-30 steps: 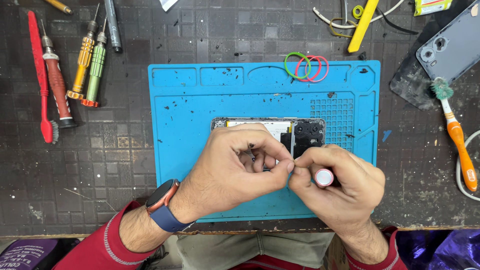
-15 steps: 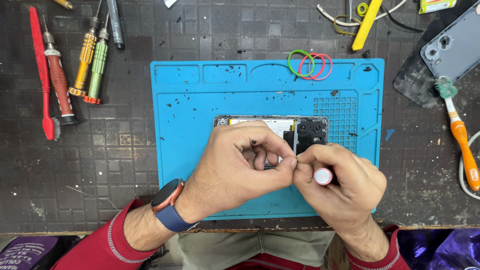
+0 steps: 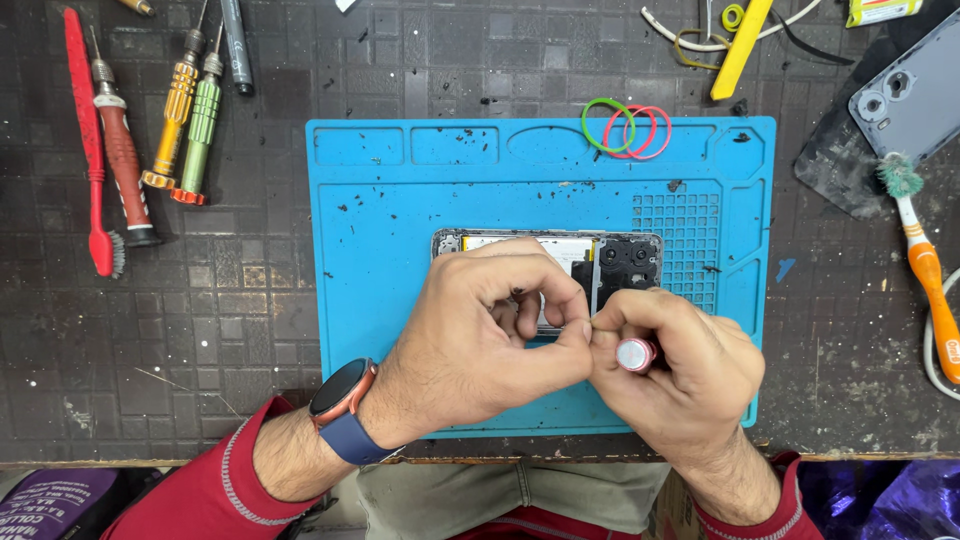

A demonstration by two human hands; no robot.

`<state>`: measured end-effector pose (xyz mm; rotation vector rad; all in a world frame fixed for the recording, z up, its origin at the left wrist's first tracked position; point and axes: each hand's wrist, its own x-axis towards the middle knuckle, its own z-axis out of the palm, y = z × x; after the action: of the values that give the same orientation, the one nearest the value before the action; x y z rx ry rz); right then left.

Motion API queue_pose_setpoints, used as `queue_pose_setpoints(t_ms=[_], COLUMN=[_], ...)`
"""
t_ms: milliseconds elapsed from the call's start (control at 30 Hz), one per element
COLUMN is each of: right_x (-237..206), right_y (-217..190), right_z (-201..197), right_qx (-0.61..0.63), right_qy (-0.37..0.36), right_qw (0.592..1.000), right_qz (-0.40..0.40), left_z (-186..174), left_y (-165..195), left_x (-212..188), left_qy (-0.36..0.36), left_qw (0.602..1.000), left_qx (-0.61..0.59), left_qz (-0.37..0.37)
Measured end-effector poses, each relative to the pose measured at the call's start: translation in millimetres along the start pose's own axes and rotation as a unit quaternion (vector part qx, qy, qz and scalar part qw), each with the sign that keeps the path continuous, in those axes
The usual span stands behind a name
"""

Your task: The person works on a disassembled smartphone on a blue silicone mat, using a precision screwdriver to scrape and pry old adhesive and battery residue from the phone chassis while holding the frame steady. They work around the battery compartment and edges, then lift the chassis and align the screen assembly back onto the phone body.

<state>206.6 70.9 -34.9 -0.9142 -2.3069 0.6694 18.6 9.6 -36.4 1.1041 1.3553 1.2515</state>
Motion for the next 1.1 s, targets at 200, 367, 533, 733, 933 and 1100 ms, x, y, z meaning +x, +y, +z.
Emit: queue_pose_setpoints(t_ms=[200,367,533,733,933,1100], right_x=[-3,-7,-9,-1,7,2], right_y=[0,3,10,11,9,21], right_z=[1,-1,-3,-4,-3,-1], right_qx=[-0.011,0.058,0.143,0.272,0.29,0.16], right_qy=[0.027,0.055,0.068,0.175,0.25,0.286], right_qw=[1.0,0.994,0.984,0.938,0.919,0.944], right_qz=[0.01,0.071,0.082,0.124,0.094,-0.017], left_z=[-1,-7,-14,-20,-19,-16], left_y=[-2,-9,-17,-17,-15,-17], left_x=[-1,-1,1,2,3,3], left_qy=[0.003,-0.048,-0.09,-0.118,-0.142,-0.153], left_qw=[1.0,0.977,0.943,0.917,0.922,0.929], left_qx=[-0.023,-0.202,-0.315,-0.368,-0.339,-0.316], left_qz=[-0.001,-0.04,-0.058,-0.098,-0.117,-0.113])
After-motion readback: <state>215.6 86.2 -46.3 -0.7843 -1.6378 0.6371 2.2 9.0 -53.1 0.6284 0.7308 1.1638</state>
